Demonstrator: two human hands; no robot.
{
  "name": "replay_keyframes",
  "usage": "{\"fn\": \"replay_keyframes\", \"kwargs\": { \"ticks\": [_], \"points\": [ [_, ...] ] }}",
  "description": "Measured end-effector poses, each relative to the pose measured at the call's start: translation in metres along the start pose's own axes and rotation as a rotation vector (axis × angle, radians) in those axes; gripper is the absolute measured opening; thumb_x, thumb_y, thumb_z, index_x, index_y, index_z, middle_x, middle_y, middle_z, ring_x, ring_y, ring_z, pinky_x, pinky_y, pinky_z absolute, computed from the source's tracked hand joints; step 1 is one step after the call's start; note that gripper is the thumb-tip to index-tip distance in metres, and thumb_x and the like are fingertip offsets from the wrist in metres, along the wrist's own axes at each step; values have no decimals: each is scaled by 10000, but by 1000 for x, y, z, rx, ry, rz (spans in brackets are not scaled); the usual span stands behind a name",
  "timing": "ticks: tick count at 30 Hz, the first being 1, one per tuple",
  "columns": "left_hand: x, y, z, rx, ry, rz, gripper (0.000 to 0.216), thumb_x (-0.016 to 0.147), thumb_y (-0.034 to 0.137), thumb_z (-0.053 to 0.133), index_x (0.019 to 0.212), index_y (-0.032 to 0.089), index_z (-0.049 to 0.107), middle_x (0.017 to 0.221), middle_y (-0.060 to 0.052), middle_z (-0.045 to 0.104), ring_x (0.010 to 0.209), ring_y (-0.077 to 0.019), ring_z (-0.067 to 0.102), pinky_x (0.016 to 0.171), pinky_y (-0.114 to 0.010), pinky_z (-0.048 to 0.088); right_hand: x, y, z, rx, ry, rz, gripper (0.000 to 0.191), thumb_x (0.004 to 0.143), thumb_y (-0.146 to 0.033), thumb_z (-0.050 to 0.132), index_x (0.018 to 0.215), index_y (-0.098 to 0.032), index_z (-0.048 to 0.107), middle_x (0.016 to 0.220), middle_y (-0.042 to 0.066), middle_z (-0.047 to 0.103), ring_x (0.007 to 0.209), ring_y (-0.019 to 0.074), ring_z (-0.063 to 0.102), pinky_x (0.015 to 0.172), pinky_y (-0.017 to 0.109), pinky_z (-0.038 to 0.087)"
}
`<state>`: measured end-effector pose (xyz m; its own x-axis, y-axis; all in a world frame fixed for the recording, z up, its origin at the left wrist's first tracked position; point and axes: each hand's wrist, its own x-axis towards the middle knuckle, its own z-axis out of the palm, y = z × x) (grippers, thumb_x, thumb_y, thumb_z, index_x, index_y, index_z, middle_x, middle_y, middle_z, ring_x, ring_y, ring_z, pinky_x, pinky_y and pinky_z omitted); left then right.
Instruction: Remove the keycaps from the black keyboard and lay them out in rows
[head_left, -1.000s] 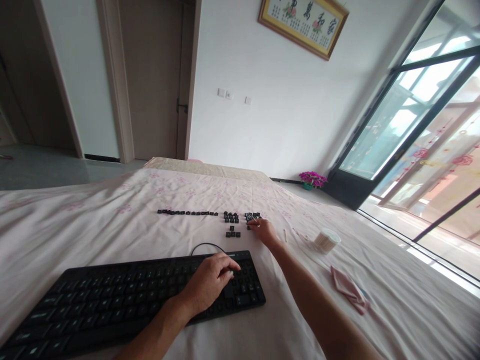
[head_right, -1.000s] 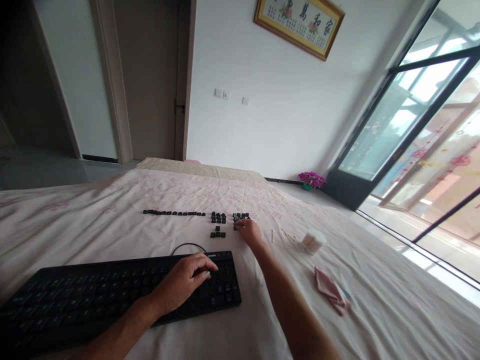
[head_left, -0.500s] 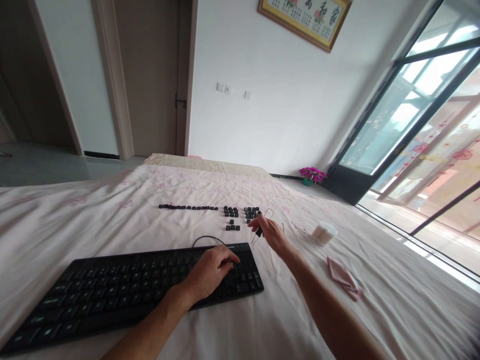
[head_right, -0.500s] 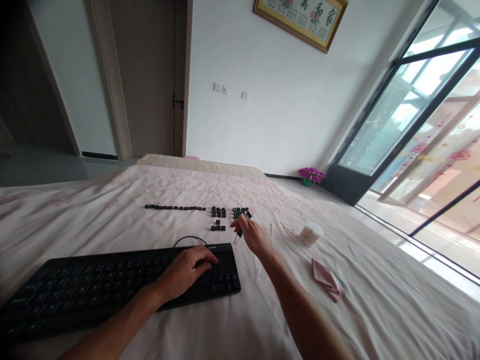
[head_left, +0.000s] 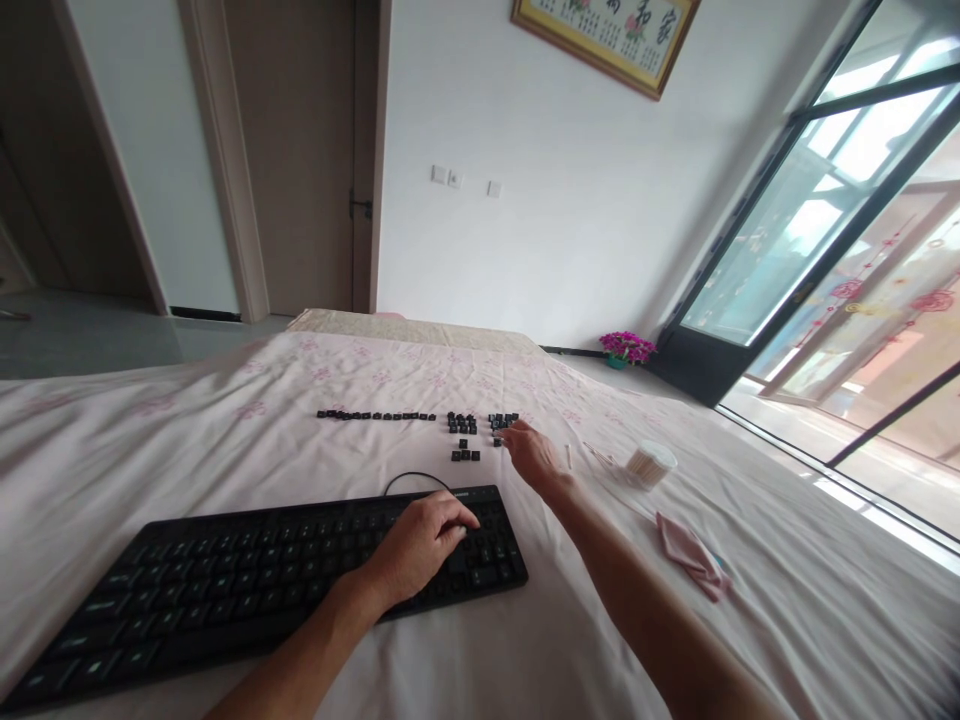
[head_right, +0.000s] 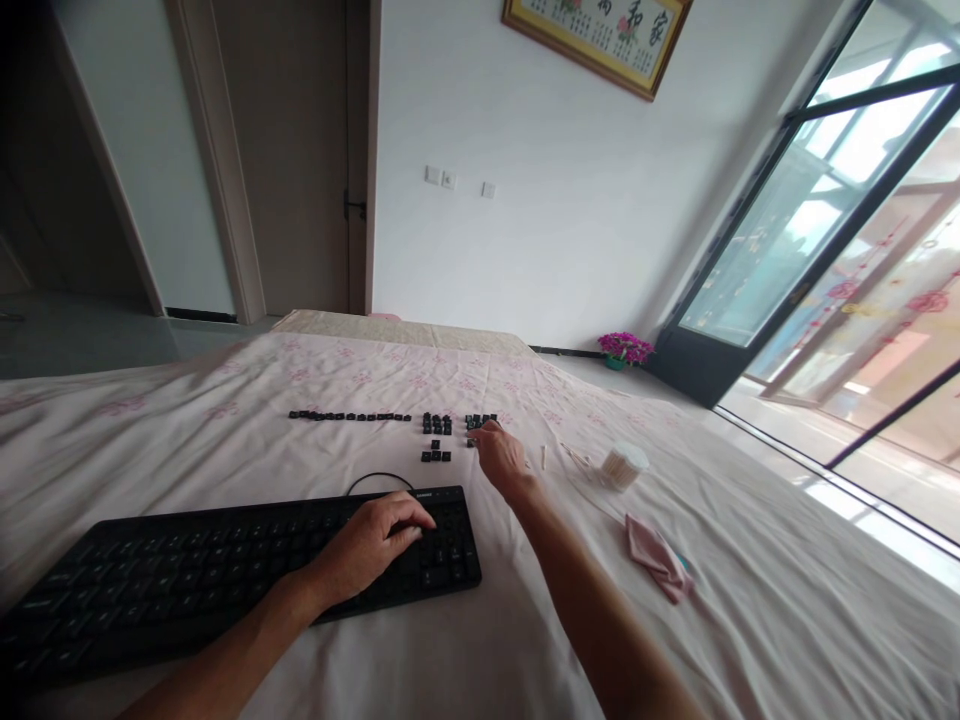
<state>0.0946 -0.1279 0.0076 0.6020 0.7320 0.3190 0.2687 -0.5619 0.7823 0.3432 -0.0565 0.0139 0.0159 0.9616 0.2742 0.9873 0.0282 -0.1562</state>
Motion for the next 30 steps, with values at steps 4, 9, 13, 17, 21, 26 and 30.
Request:
{"fn": "replay_keyframes", "kwargs": {
  "ticks": [4, 9, 13, 17, 21, 26, 30],
  "points": [
    [0, 0, 0, -1, 2, 1, 237, 785, 90, 504, 879, 221, 678, 919, -22, 648, 885, -161, 592, 833, -257, 439, 14, -4, 9, -21, -60, -16, 246, 879, -258, 510, 1021, -314, 702, 1048, 25, 639, 905, 184, 597, 703, 257, 385],
    [1, 0, -1, -10, -8, 0, 241, 781, 81, 502, 869, 219, 679, 919, -21, 646, 883, -157, 592, 838, -252, 439, 21, 9, 12, -9, -59, 81, 202, 838, -276, 554, 955, -264, 719, 1033, 51, 657, 890, 208, 603, 717, 280, 384],
    [1, 0, -1, -11, -10, 0, 249, 775, 73, 498, 868, 218, 677, 915, -21, 644, 881, -157, 590, 834, -253, 439, 22, 23, 15, 36, -57, 180, 214, 817, -331, 558, 910, -240, 727, 876, 45, 694, 809, 201, 613, 659, 260, 380],
    [1, -1, 0, -15, -11, -2, 252, 773, 71, 499, 872, 219, 676, 917, -18, 644, 882, -153, 589, 829, -247, 436, 23, 27, 20, 98, -50, 217, 234, 796, -351, 566, 934, -252, 727, 842, 19, 704, 773, 183, 619, 612, 236, 379],
    [1, -1, 0, -13, -11, 0, 245, 775, 75, 503, 874, 217, 676, 918, -12, 643, 887, -148, 586, 834, -243, 431, 25, 25, 22, 144, -40, 204, 214, 774, -321, 589, 930, -281, 730, 886, 1, 714, 821, 185, 627, 647, 233, 400],
    [2, 0, -1, -3, -17, -3, 239, 777, 79, 505, 873, 214, 678, 921, -14, 642, 889, -148, 585, 839, -245, 430, 24, 21, 18, 175, -16, 186, 209, 763, -296, 604, 926, -286, 734, 916, 6, 717, 870, 205, 630, 705, 251, 415],
    [2, 0, -1, 4, -16, 3, 234, 781, 86, 510, 877, 215, 679, 921, -15, 644, 889, -151, 588, 837, -247, 432, 19, 16, 6, 215, 30, 179, 279, 843, -375, 510, 949, -224, 719, 905, 47, 708, 834, 207, 634, 693, 262, 421]
  ]
}}
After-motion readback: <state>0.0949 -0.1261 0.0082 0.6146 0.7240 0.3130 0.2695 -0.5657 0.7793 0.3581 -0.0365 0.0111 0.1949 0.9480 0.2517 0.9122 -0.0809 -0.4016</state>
